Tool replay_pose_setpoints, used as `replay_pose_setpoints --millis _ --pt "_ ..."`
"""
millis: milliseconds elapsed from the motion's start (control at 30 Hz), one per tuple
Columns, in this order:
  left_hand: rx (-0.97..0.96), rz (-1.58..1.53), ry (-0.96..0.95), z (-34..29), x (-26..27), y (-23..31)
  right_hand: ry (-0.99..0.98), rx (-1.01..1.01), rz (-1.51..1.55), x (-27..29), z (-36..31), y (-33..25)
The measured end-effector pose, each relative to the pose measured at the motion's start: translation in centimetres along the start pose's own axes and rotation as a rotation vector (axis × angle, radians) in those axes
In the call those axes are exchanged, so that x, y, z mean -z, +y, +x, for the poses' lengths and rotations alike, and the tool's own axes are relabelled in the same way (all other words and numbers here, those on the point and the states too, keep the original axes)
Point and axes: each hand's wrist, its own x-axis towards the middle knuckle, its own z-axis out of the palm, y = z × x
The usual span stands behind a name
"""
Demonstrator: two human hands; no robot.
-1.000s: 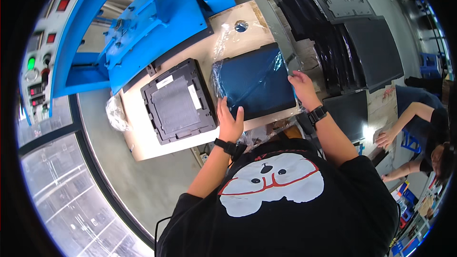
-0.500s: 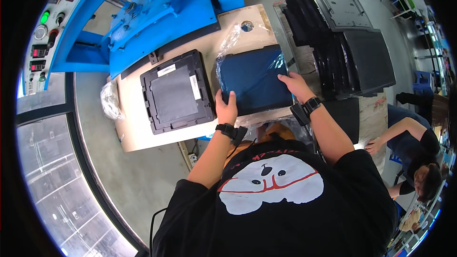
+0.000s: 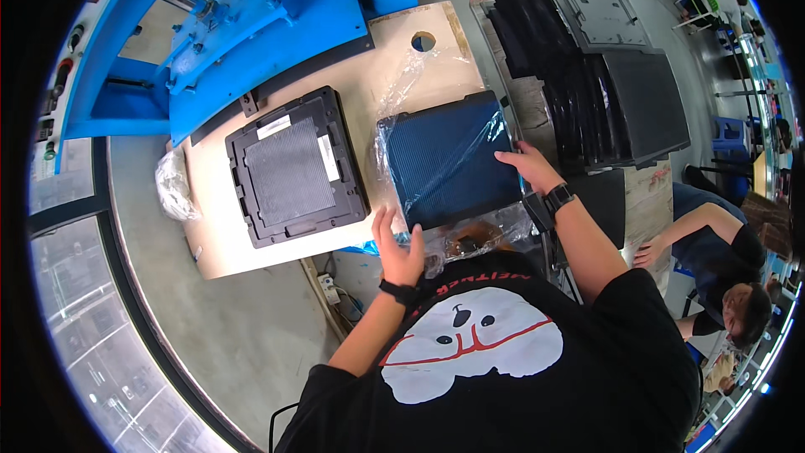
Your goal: Manually assemble plastic and electronic components using a press machine and packaging items into plastic bags.
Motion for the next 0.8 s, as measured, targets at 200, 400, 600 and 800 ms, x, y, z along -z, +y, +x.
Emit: replay_pose_setpoints --millis 200,400,600,800 --pt "0.827 -0.39 -0.037 -4.3 -1.8 -5.6 0.068 0.172 0.201 -0.3 -0.3 2.7" --pt "0.837 -0.536 -0.224 -4.5 -4.3 -10.5 0.351 0.325 0.261 -0.7 -4.4 9.3" --pt "0.239 -0.184 0.018 -2.6 -7.3 -15.9 0.31 0.285 -0.004 -2.9 -1.8 15.0" --pt "0.842 -0.496 -0.368 -2.9 -4.5 -14.1 0.14 -0.031 -0.181 -1.6 1.8 15.4"
